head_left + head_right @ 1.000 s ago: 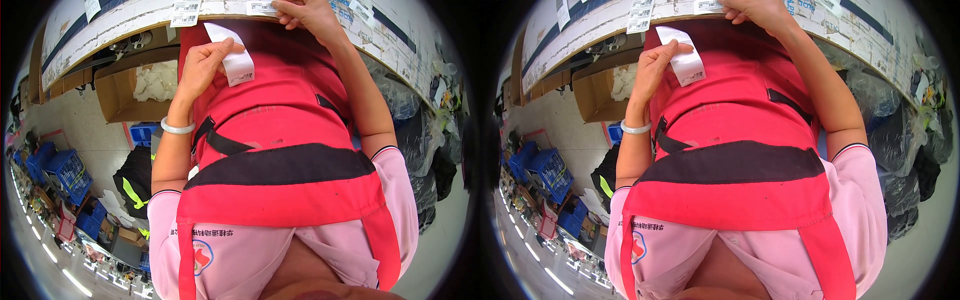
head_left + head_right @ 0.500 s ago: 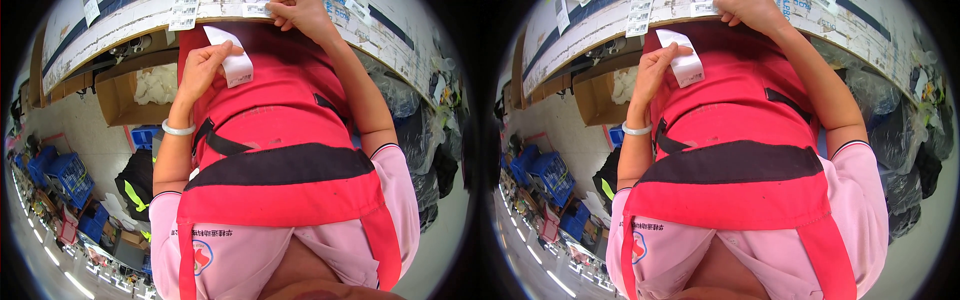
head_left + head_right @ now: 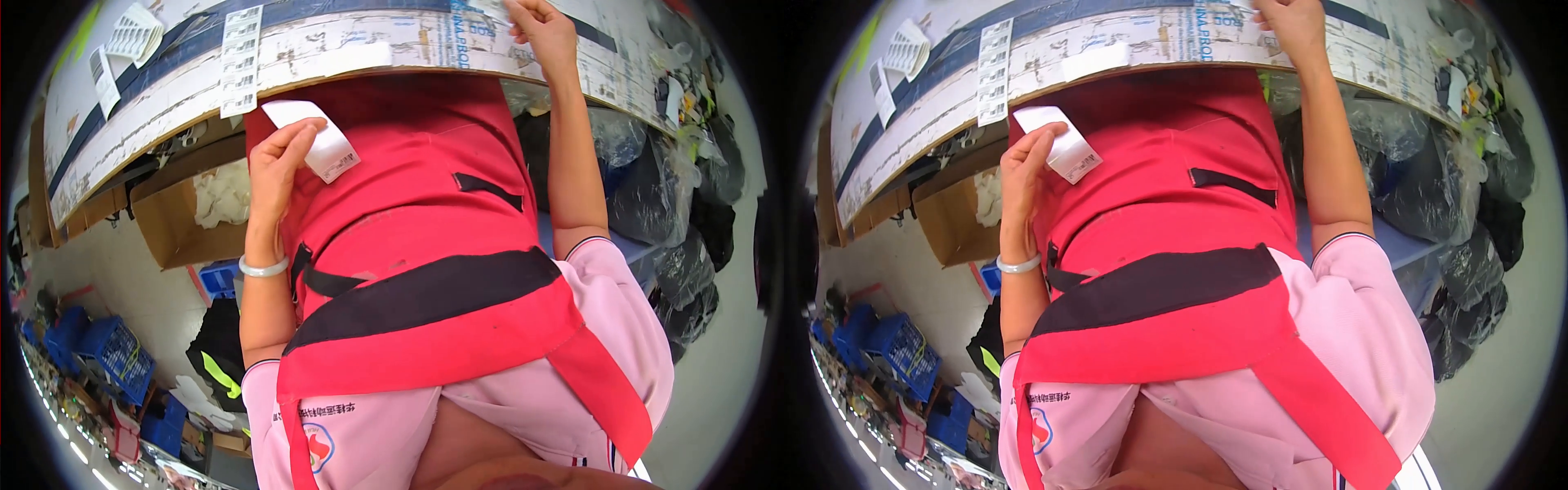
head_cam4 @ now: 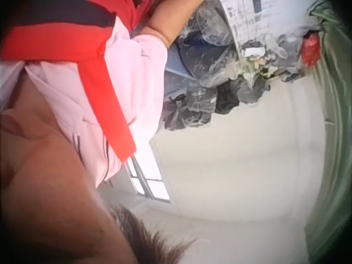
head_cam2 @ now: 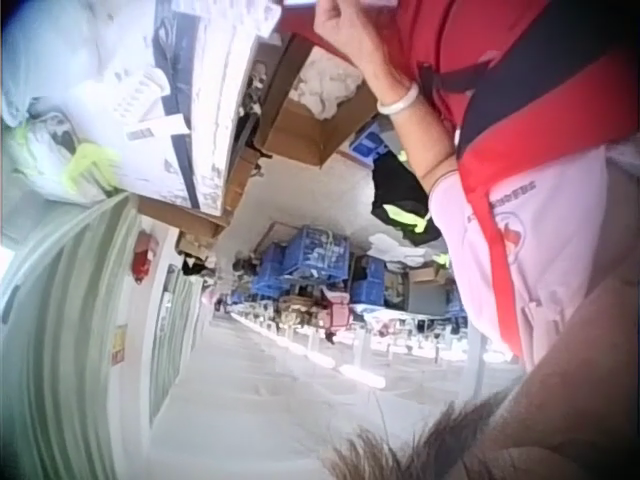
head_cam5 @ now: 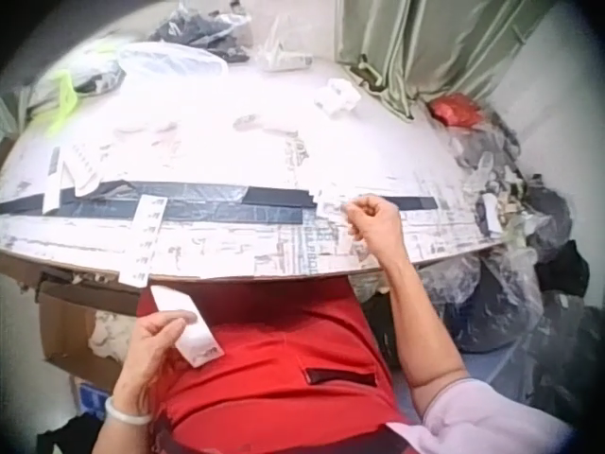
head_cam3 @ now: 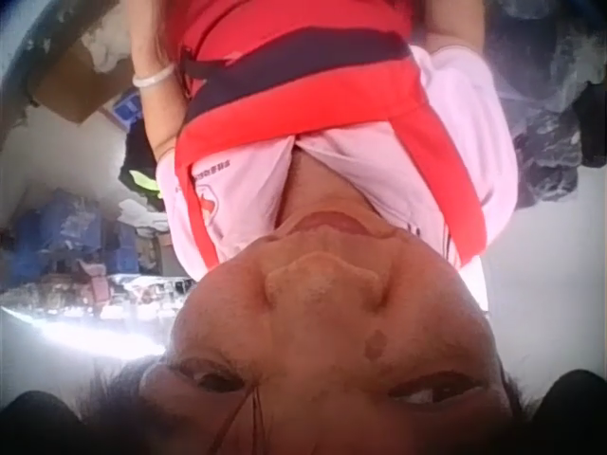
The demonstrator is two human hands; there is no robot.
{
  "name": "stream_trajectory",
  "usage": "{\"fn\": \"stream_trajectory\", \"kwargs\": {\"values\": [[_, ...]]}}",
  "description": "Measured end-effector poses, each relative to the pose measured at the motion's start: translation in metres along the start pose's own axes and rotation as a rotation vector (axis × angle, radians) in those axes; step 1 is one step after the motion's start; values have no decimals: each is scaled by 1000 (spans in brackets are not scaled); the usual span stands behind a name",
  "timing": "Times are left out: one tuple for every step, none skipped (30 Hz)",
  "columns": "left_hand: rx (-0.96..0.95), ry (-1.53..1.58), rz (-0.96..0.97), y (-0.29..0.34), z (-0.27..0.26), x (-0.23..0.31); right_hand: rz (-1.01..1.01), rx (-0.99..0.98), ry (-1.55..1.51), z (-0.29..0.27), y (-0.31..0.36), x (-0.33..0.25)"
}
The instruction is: The person is inspecting and organizing strips of printed labels or tags at a factory workstation.
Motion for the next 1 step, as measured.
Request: {"fn": "stream_trajectory", "kwargs": {"values": [[14,-10,12,3,0,4,34,46,124,-8,-6,7]]}}
Point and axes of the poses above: each hand's wrist, its own y-axis away from the middle knuckle, its own z-axis out of the palm, x = y × z, the point moved 3 cm from there along -y, towards the middle knuckle, and after that the axes turned 10 degrees about -z, right-handed, at the moved point
